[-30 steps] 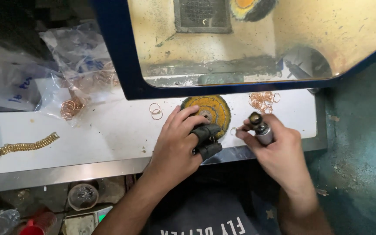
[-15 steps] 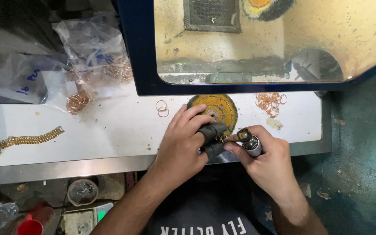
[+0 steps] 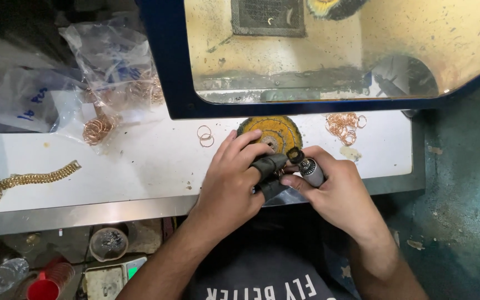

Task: Polishing small metal jewelry rings using a hand-held rotary tool and a stationary polishing wheel inside a protective enclosure.

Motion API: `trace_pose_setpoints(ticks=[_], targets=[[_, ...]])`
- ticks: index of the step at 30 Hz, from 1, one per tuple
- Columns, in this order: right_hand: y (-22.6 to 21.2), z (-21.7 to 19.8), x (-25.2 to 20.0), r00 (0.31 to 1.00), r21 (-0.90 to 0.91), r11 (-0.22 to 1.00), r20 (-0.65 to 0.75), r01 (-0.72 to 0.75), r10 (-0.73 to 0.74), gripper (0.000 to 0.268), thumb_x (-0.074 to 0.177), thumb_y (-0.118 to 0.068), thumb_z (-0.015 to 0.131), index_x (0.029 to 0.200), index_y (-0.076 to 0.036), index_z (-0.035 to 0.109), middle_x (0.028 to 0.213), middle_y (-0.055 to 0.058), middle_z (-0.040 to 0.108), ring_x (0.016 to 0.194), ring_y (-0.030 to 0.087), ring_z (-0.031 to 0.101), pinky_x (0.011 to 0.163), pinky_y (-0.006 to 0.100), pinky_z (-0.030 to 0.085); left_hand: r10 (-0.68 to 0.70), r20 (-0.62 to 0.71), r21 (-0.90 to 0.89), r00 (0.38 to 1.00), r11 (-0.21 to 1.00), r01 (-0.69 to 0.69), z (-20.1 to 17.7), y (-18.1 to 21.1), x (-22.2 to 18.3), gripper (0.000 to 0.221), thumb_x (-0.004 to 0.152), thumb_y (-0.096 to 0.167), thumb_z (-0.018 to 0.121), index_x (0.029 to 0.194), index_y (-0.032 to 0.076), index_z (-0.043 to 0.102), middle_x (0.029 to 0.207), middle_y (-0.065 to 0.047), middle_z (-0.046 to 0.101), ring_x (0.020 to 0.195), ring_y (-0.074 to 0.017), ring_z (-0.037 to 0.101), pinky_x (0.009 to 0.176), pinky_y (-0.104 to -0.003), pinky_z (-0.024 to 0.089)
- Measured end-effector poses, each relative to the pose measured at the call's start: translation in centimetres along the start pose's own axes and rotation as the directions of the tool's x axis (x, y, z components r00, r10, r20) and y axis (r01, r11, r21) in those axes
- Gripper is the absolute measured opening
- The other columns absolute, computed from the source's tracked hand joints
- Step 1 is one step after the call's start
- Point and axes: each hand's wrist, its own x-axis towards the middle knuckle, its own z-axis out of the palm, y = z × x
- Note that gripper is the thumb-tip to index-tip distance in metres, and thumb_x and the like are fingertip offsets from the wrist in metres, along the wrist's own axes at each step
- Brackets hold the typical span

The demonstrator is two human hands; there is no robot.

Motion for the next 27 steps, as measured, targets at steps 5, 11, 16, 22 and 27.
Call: trace_pose_setpoints(ticks=[5, 11, 16, 22, 27], targets=[[-0.8, -0.7, 0.3, 0.999, 0.152, 0.988, 0.028, 0.024, -0.028, 0.029, 0.084, -0.027, 0.081, 0.106, -0.016, 0.065, 0.101, -0.003, 0.083, 0.094, 0.011, 0.077, 0.084, 0.027, 0.054, 0.012, -0.01, 0.012, 1.0, 1.0, -0.012, -0.1, 0.0, 0.0, 0.024, 0.075, 0.001, 0.073, 0.099, -0.001, 0.075, 0.121, -0.009, 0.064, 0.135, -0.0385, 0.051, 0.12, -0.063, 0.031], [-1.0, -0.4, 0.0, 0.999, 0.175, 0.984, -0.018, 0.042, -0.04, 0.032, 0.084, -0.026, 0.081, 0.106, -0.015, 0.06, 0.096, -0.002, 0.084, 0.094, 0.01, 0.08, 0.086, 0.026, 0.056, 0.01, -0.011, 0.039, 1.0, 0.999, -0.01, 0.1, 0.0, 0.0, 0.026, 0.078, 0.003, 0.074, 0.104, 0.0, 0.075, 0.12, -0.007, 0.065, 0.135, -0.0373, 0.052, 0.12, -0.062, 0.032], [-0.6, 0.2, -0.2, 0.992, 0.133, 0.985, -0.075, 0.107, -0.098, 0.036, 0.084, -0.027, 0.082, 0.108, -0.016, 0.058, 0.095, -0.003, 0.084, 0.09, 0.011, 0.08, 0.081, 0.025, 0.055, 0.016, -0.018, 0.057, 1.0, 0.998, -0.014, 0.0, 0.1, 0.0, 0.027, 0.079, 0.006, 0.077, 0.106, 0.0, 0.075, 0.121, -0.008, 0.065, 0.135, -0.0376, 0.052, 0.119, -0.062, 0.033], [-0.2, 0.9, -0.4, 0.992, 0.025, 0.997, -0.104, 0.07, -0.067, 0.041, 0.085, -0.036, 0.081, 0.113, -0.017, 0.058, 0.084, -0.001, 0.079, 0.044, 0.018, 0.053, 0.056, 0.032, 0.047, 0.002, -0.022, 0.027, 1.0, 1.0, -0.002, -0.1, 0.4, 0.1, 0.023, 0.084, 0.01, 0.076, 0.105, 0.001, 0.074, 0.12, -0.008, 0.066, 0.134, -0.0375, 0.053, 0.119, -0.062, 0.032], [-0.7, 0.3, -0.4, 0.991, 0.182, 0.979, -0.107, 0.094, -0.075, 0.031, 0.083, -0.026, 0.081, 0.106, -0.014, 0.064, 0.095, -0.004, 0.083, 0.093, 0.011, 0.079, 0.085, 0.025, 0.053, 0.015, -0.018, 0.054, 1.0, 0.998, -0.014, 0.1, 0.2, -0.1, 0.032, 0.071, 0.001, 0.071, 0.103, 0.0, 0.075, 0.121, -0.009, 0.065, 0.135, -0.0383, 0.052, 0.119, -0.064, 0.033]])
